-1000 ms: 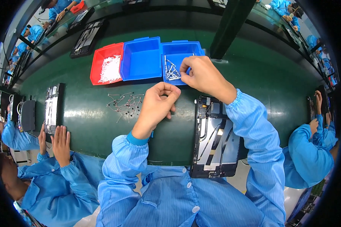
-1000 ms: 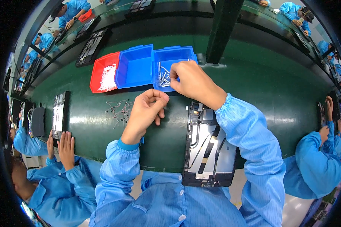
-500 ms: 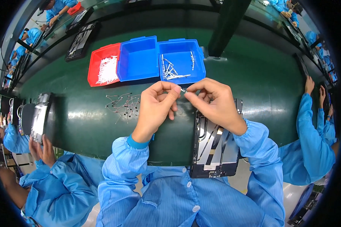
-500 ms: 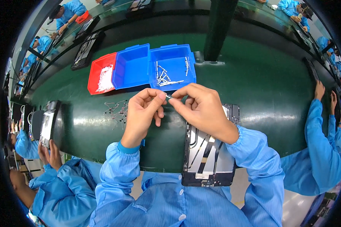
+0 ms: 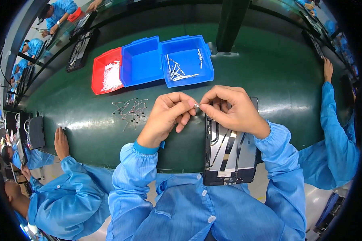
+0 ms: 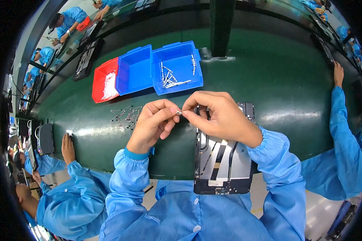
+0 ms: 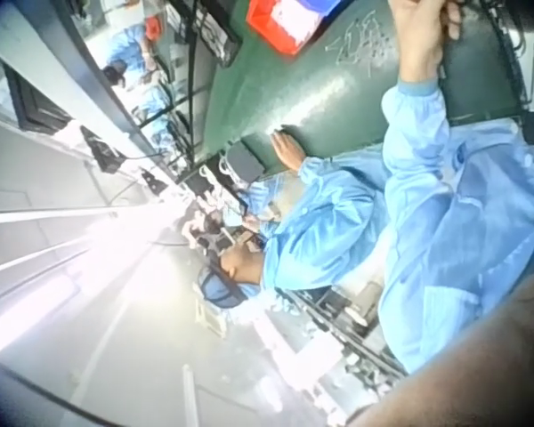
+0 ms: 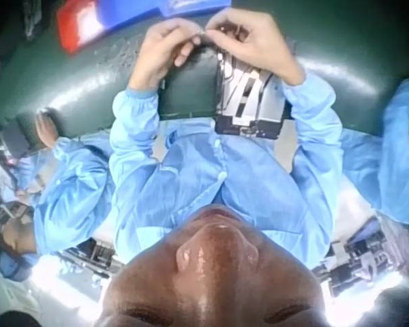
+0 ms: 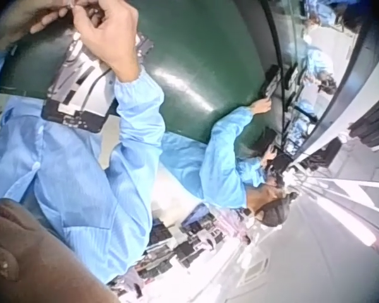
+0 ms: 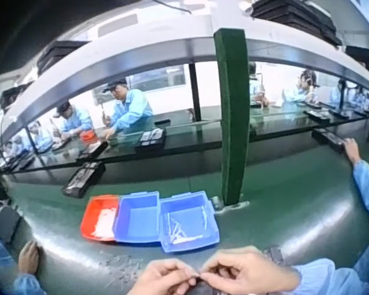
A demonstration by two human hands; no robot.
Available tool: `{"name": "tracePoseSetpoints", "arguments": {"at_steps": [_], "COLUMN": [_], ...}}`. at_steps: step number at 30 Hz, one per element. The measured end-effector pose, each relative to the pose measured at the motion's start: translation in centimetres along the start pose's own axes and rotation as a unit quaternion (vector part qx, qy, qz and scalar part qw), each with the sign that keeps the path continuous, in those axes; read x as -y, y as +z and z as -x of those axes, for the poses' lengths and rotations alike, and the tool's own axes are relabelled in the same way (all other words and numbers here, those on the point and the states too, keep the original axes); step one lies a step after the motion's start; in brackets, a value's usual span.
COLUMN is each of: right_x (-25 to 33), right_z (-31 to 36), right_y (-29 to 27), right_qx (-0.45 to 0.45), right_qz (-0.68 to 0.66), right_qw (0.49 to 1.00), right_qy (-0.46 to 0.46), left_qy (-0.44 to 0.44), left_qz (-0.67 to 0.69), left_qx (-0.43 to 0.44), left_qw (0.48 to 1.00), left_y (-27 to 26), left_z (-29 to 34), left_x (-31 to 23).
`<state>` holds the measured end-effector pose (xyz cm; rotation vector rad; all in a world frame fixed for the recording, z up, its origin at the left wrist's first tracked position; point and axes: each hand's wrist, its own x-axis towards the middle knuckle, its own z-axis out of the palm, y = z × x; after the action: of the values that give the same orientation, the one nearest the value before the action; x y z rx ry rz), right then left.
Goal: The person assembles internal components, ribbon cables, and frame parts of a tablet device by hand, using tweezers to manipulate small screws and other parts.
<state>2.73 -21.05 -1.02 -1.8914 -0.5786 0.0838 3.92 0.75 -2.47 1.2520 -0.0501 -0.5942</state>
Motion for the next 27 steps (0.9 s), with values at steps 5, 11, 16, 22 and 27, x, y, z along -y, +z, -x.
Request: {"name": "tracePoseSetpoints", "arguments": {"at_steps": [5,11,16,22,27], "right_x": [-0.1,-1.2,-0.3,-1.5,-2.7], "right_z": [0.5,1.9,4.2,9.9,13.6], "right_y": [-0.3,-2.5,-3.3,-2.0,1.3], "right_qx": [-0.164,-0.257,-0.293,-0.294,-0.295], "right_qz": [-0.098,-0.267,-0.268,-0.238,-0.173], "right_qw": [0.981,0.925,0.909,0.921,0.938], "right_qy": [-0.041,0.080,0.128,0.095,0.061], "left_qy": [0.184,0.316,0.275,-0.029,-0.093], "left_qz": [-0.147,-0.468,-0.569,-0.357,-0.206], "left_qx": [-0.268,-0.552,-0.489,-0.052,0.039], "left_qw": [0.934,0.614,0.601,0.932,0.973], "left_y": [-1.4,-13.3,-8.9,0.8,4.3], "left_z": [0.0,0.5,1.3,5.8,5.9], "left_x": [-1.2,-5.2,-3.5,-0.2,2.8]}}
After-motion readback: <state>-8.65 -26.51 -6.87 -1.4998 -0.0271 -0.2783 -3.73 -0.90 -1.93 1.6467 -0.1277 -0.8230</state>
